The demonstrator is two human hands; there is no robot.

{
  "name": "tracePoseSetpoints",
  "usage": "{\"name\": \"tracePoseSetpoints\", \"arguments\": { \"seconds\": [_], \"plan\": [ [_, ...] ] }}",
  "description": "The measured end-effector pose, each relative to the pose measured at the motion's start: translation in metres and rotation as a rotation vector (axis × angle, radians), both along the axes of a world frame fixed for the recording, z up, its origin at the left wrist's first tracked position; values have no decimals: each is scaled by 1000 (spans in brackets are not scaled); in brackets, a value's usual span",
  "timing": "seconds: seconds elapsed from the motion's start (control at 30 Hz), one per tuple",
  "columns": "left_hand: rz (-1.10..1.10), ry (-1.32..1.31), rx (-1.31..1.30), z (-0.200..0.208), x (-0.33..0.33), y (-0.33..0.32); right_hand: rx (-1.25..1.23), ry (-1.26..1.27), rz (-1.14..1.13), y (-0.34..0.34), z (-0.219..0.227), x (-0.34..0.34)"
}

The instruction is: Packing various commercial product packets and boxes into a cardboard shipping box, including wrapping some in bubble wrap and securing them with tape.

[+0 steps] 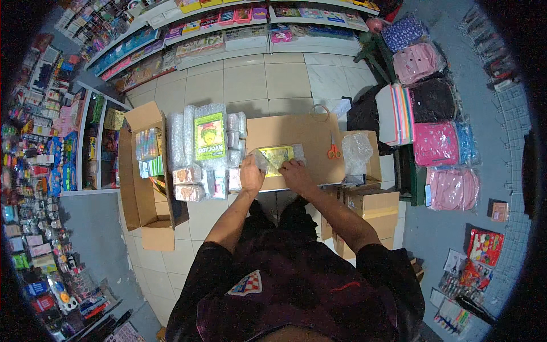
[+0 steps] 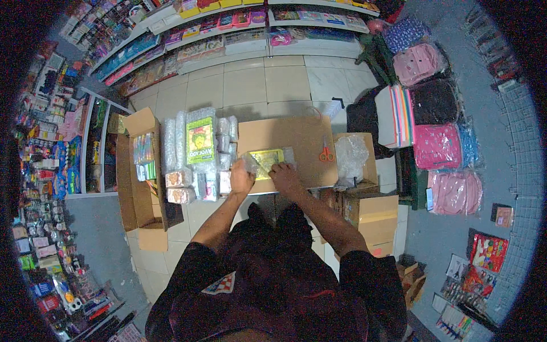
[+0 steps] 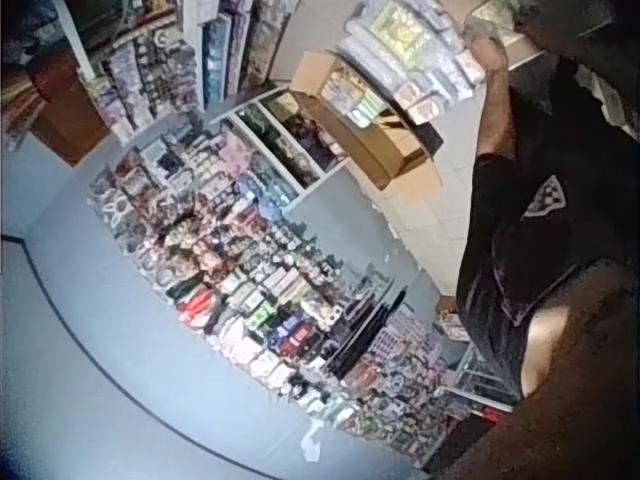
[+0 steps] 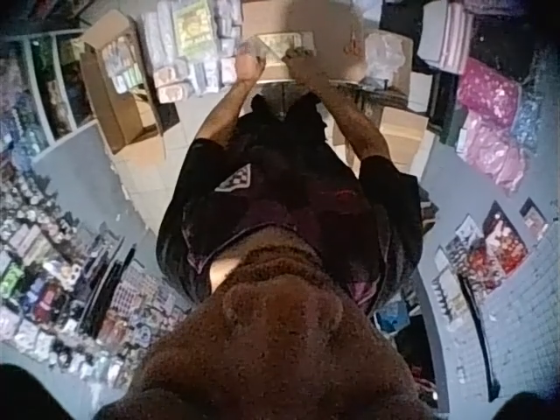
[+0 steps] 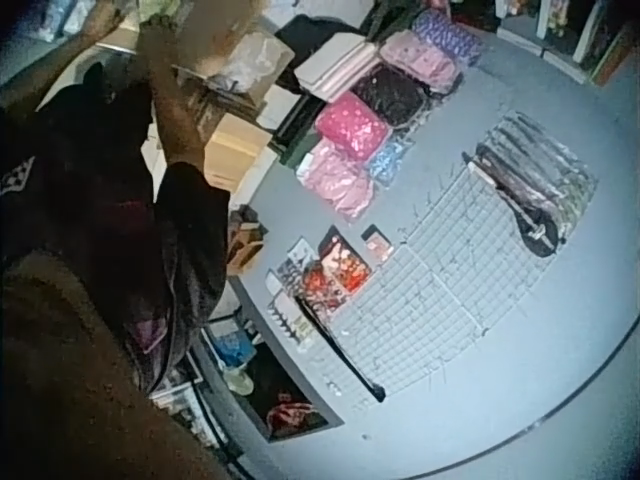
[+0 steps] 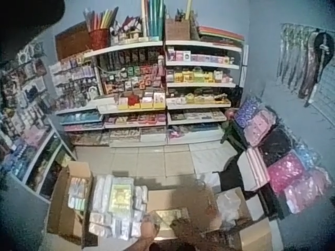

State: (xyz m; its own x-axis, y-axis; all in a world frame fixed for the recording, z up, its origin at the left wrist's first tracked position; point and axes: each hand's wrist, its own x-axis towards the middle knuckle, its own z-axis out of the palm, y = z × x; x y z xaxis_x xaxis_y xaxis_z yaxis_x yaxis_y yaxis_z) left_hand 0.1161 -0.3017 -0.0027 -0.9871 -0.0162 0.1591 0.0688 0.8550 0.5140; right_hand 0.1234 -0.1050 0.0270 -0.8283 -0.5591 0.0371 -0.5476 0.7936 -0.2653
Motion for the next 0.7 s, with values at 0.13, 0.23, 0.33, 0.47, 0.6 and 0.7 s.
{"name": "tracePoseSetpoints", "arguments": {
  "seconds": [0.13,0.23,0.33,0.47,0.6,0.7],
  "plan": [
    [-77,-115,1,17,8,-11,-23,-91,-16,2,2,-2],
    [-292,-121,-230,18,15,-16,4,36,-181,5,5,-33],
    [-232,32,-87,34,14,-10,-237,443,-434,6,45,-83],
    [-257,-4,-124,40,8,-1,-508,478,-440,3,90,-103],
    [-290,-106,-128,31,11,-4,-262,-213,-163,-13,59,-94],
    [-497,2,-73,37,27,-3,-33,-295,-87,-22,35,-87]
  ]
}}
